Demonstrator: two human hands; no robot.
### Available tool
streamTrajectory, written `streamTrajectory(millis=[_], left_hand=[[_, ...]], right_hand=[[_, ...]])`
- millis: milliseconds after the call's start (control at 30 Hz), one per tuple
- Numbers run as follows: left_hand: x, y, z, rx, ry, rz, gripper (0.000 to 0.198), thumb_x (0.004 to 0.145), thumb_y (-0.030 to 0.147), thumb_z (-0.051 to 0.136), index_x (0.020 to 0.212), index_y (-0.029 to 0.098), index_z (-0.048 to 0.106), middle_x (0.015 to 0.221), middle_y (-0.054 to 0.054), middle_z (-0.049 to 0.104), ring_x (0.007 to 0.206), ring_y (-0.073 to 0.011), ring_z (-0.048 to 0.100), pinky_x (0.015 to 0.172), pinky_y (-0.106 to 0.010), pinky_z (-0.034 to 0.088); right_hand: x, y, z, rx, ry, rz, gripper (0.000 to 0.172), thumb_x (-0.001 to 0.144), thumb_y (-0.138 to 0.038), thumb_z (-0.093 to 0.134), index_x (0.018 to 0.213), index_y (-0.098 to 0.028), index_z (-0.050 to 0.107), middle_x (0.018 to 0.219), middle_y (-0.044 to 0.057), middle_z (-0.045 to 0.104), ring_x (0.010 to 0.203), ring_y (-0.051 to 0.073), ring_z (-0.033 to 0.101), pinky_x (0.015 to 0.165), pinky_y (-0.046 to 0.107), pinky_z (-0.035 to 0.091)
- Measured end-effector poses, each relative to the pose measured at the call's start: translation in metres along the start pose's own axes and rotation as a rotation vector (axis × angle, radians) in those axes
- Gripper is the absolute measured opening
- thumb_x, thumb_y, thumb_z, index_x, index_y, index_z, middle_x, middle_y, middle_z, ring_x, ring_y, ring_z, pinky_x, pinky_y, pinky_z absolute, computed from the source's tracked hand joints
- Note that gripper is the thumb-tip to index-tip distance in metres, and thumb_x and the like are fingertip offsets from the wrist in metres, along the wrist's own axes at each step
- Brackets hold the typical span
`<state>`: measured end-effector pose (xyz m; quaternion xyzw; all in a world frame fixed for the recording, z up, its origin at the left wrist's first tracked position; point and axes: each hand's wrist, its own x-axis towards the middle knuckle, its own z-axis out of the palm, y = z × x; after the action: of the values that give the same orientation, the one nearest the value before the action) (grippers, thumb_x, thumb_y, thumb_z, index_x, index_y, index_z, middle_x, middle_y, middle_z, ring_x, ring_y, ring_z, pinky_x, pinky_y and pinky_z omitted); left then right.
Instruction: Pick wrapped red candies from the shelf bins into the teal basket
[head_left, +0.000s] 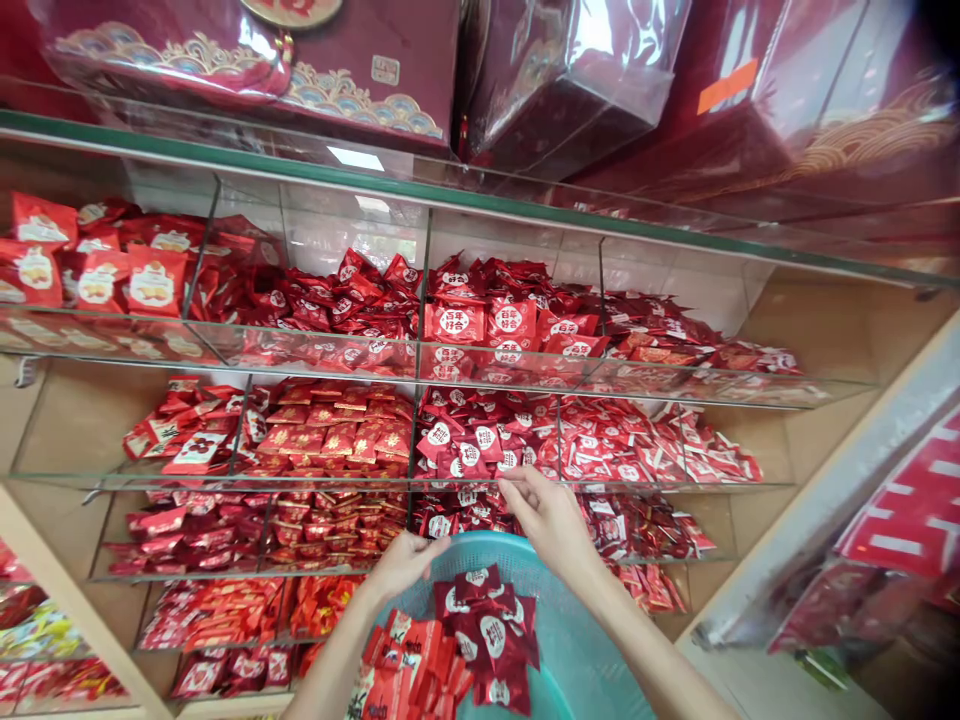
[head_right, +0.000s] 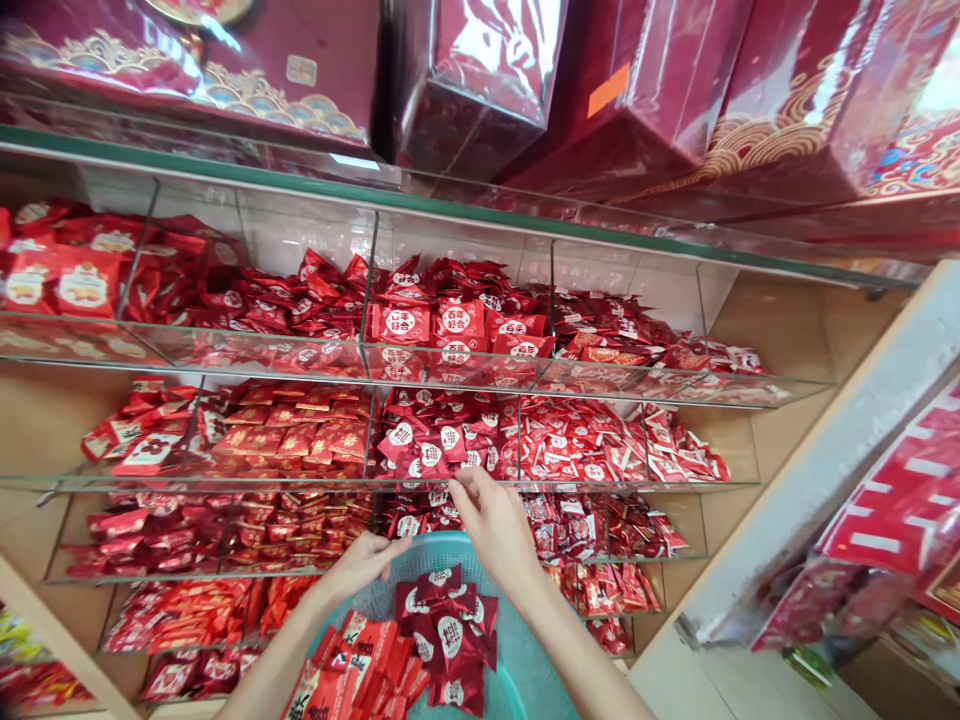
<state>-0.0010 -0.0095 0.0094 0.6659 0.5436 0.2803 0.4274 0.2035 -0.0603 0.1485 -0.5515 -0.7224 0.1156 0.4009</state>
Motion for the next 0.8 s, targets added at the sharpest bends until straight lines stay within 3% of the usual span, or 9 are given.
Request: streamTrajectory(millis=[133,300,467,800], left_hand=[[0.001,-0.002,0.000,-0.004,-0.019,0.009,0.061,0.067,0.069,0.042,0.041,0.014,0.046,0.038,0.003,0.036,0.041,-0.0087,0.033,0.054,-0.024,0.028],[0.002,-0.007,0.001,-0.007,-0.021,0.033,0.061,0.066,0.069,0.043,0.042,0.013,0.049,0.039,0.002,0.039,0.041,-0.0085,0.034,0.053,-0.024,0.028],[0.002,-0.007,0.001,-0.007,-0.029,0.033,0.062,0.065,0.070,0.043,0.044,0.012,0.051,0.039,0.002,0.039,0.041,-0.0080,0.033,0.051,-0.024,0.027],[0.000,-0.005,0.000,0.017,-0.028,0.037,0.065,0.066,0.071,0.039,0.044,0.012,0.053,0.039,0.002,0.040,0.042,-0.0079,0.033,0.051,-0.023,0.027]], right_hand=[[0.035,-0.012,0.008,-0.204,0.067,0.019,0.031,0.081,-0.047,0.045,0.095,-0.019,0.050,0.077,0.004,0.063,0.070,0.018,0.059,0.059,0.025,0.037],[0.059,-0.020,0.029,-0.436,-0.053,0.139,0.052,0.073,-0.058,0.049,0.100,-0.015,0.042,0.081,0.013,0.065,0.078,0.028,0.061,0.061,0.031,0.037],[0.062,-0.022,0.035,-0.367,-0.183,0.190,0.051,0.072,-0.057,0.051,0.099,-0.015,0.044,0.084,0.012,0.065,0.080,0.028,0.061,0.059,0.030,0.037],[0.069,-0.008,0.035,-0.267,-0.158,0.162,0.042,0.068,-0.054,0.058,0.086,-0.017,0.049,0.078,0.007,0.062,0.075,0.020,0.059,0.057,0.025,0.034]])
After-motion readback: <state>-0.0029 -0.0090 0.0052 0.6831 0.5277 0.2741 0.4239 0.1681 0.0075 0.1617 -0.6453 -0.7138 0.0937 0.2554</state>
